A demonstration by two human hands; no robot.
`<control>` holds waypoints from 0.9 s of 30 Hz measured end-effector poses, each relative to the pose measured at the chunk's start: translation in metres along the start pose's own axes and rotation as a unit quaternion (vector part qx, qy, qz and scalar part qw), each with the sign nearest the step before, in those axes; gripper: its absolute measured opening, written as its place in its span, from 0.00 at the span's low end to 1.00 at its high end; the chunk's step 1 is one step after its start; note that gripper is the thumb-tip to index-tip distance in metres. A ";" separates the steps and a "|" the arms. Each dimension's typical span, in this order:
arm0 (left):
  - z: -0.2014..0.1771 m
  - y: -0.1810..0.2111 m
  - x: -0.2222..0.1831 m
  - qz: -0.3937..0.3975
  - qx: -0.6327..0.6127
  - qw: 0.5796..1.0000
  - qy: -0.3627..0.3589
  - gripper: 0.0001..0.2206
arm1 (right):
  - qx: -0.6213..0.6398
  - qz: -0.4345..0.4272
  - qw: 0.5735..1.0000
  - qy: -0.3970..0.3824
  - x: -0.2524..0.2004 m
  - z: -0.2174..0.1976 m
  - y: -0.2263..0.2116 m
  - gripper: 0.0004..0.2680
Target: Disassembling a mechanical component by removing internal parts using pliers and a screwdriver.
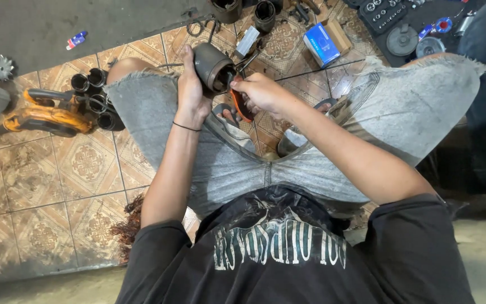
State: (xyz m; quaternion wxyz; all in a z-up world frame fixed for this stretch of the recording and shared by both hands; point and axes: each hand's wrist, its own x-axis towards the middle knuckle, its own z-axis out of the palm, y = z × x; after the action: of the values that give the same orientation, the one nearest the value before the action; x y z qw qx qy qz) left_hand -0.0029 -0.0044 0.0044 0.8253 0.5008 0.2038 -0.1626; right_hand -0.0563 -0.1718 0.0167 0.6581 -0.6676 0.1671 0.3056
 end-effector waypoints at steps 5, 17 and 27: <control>0.002 -0.005 0.001 0.020 0.054 0.997 0.048 0.35 | 0.013 -0.017 1.000 0.022 -0.007 0.007 -0.004 0.10; -0.016 -0.008 0.021 0.025 -0.064 0.997 0.028 0.31 | -0.137 -0.019 0.989 -0.055 -0.050 0.009 -0.009 0.11; -0.007 -0.003 0.010 0.035 -0.008 0.999 0.024 0.34 | -0.437 0.029 0.884 -0.163 -0.045 -0.054 -0.019 0.11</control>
State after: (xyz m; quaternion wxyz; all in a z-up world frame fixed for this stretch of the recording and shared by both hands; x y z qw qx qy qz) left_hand 0.0031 0.0001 -0.0062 0.8295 0.5047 0.2074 -0.1194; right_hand -0.0687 -0.2313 0.0570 0.3086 -0.8231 -0.0741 0.4709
